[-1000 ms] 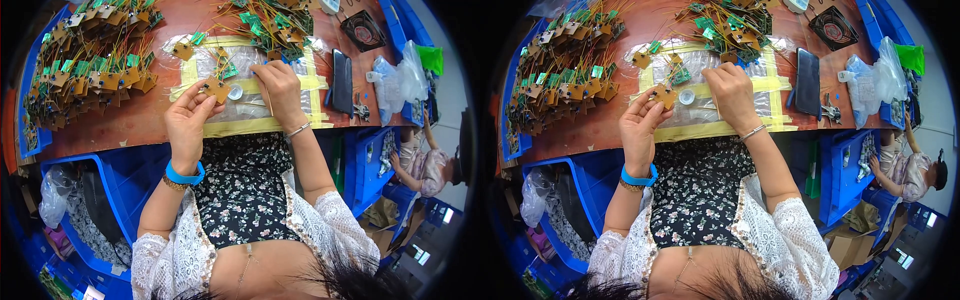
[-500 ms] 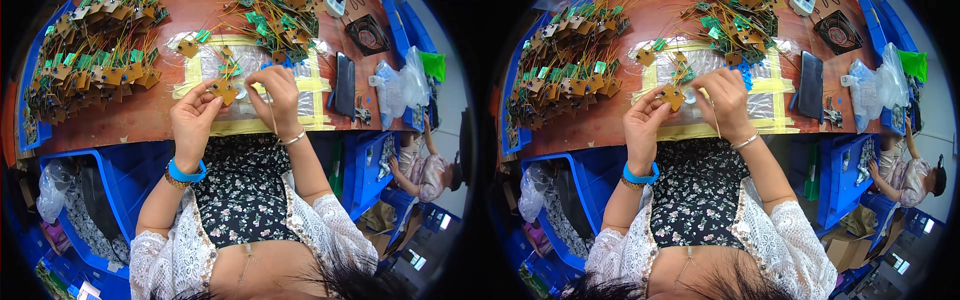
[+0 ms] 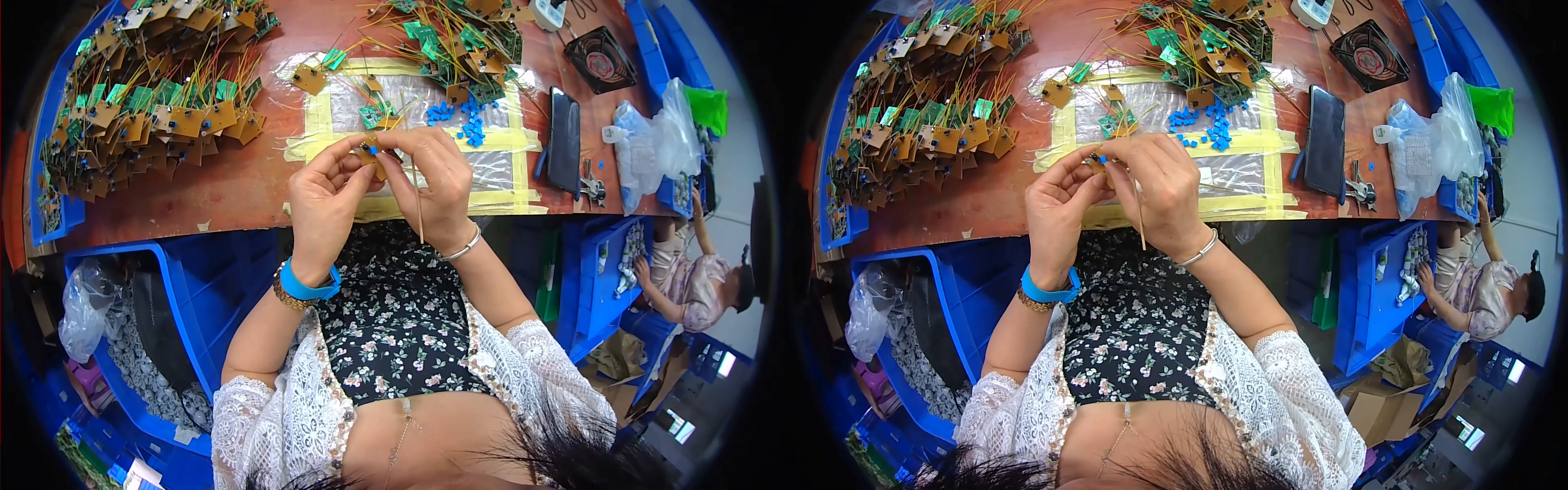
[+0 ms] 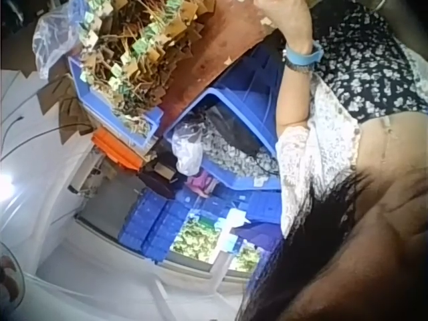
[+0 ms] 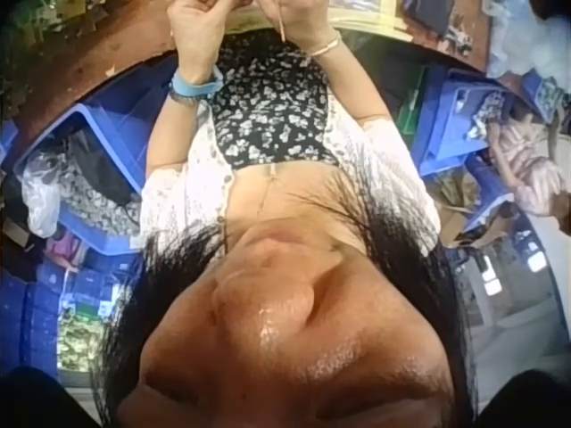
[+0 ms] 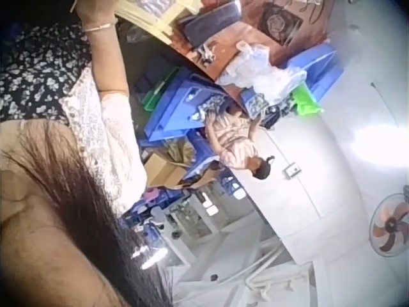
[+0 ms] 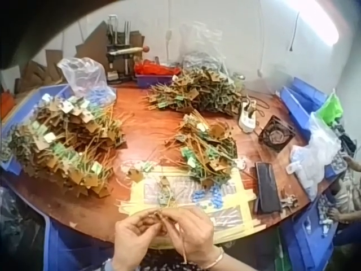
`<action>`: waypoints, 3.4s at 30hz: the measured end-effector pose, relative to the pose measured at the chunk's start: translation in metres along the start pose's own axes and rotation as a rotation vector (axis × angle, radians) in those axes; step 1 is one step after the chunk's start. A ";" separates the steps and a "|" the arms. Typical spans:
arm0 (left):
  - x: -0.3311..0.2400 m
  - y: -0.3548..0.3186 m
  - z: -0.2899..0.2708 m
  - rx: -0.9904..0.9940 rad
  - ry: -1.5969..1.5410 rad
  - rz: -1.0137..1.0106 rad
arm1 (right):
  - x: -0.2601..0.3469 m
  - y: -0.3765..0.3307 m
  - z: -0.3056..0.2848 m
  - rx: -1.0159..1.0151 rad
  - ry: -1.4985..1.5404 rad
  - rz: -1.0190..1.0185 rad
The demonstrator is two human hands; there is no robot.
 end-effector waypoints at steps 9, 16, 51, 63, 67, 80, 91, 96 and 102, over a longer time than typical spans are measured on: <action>-0.001 -0.001 0.002 0.007 0.040 -0.009 | -0.002 -0.001 -0.002 -0.009 -0.018 0.046; 0.003 0.000 0.002 0.007 0.028 -0.001 | -0.001 -0.001 -0.001 -0.007 -0.002 0.064; -0.086 0.041 -0.036 -0.480 1.426 1.068 | -0.004 -0.007 -0.019 -0.064 0.046 0.058; -0.042 0.099 -0.028 -0.184 1.557 0.619 | -0.015 -0.021 -0.028 0.008 0.157 0.200; -0.037 0.096 -0.029 -0.221 1.471 0.661 | -0.014 -0.021 -0.026 -0.030 0.174 0.301; -0.050 0.062 -0.038 -0.270 0.638 0.536 | -0.035 -0.043 -0.023 0.052 0.351 0.557; -0.053 0.022 -0.053 -0.500 0.318 0.634 | -0.034 -0.038 -0.017 0.133 0.225 0.537; -0.063 0.017 -0.050 -0.562 0.435 0.802 | -0.031 -0.036 -0.020 0.120 0.239 0.511; -0.043 0.014 -0.035 -0.393 0.501 0.630 | -0.010 -0.020 -0.031 0.041 0.324 0.378</action>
Point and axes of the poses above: each hand's wrist, its own y-axis towards the middle knuckle, its own z-axis out of the palm, x = y × z, the point moved 4 cm from there along y, towards the middle knuckle, and after that the axes turned 6 degrees about -x, right-handed, at the moved point
